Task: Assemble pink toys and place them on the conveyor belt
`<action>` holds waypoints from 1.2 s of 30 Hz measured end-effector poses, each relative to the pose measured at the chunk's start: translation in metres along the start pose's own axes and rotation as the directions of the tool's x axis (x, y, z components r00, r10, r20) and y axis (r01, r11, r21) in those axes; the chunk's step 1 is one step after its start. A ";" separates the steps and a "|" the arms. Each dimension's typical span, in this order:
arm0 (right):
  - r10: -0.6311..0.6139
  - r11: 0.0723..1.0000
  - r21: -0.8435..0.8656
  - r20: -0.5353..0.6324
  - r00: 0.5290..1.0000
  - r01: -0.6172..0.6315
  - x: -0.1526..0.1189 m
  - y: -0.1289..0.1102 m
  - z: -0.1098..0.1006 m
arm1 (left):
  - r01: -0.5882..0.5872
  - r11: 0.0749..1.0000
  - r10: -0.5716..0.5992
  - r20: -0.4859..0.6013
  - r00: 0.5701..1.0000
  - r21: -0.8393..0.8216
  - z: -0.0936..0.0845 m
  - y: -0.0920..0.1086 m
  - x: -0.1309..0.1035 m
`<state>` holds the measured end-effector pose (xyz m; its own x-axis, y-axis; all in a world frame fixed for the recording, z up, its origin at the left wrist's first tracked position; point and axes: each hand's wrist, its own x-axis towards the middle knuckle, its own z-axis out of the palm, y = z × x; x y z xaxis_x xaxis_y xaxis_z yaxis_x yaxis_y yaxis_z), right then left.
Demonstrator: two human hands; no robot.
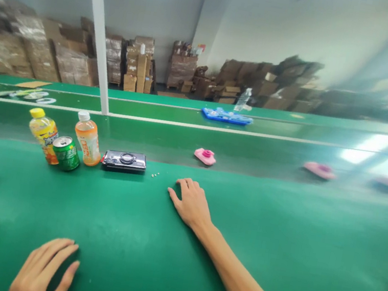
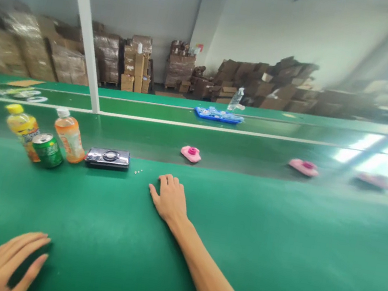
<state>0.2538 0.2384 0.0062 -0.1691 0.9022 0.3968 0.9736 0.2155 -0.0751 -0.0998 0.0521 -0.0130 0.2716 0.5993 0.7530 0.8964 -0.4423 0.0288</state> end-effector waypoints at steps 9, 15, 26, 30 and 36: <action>-0.182 0.953 0.200 -0.230 0.956 0.229 0.004 0.018 0.019 | 0.301 0.953 -0.303 -0.031 0.953 -0.045 -0.004 0.019 0.000; -0.435 0.795 0.410 -0.127 0.891 0.447 -0.017 -0.034 0.008 | 0.605 0.794 -0.600 -0.093 0.795 0.052 0.005 -0.043 -0.022; -0.438 0.717 0.542 -0.142 0.888 0.440 -0.020 -0.104 0.014 | 0.786 0.550 -0.807 -0.062 0.587 0.284 -0.028 -0.201 0.005; -0.417 0.731 0.553 -0.102 0.903 0.400 -0.021 -0.103 0.013 | 0.792 0.555 -0.825 0.044 0.564 0.255 -0.029 -0.227 0.021; -0.394 0.737 0.579 -0.051 0.918 0.349 -0.019 -0.106 0.007 | 0.847 0.472 -0.880 0.082 0.467 0.243 -0.037 -0.250 0.051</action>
<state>0.1528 0.2017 0.0000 -0.5313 0.7238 0.4402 0.5699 0.6899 -0.4464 -0.3224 0.1686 0.0429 -0.6338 0.7238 0.2728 0.7385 0.4613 0.4918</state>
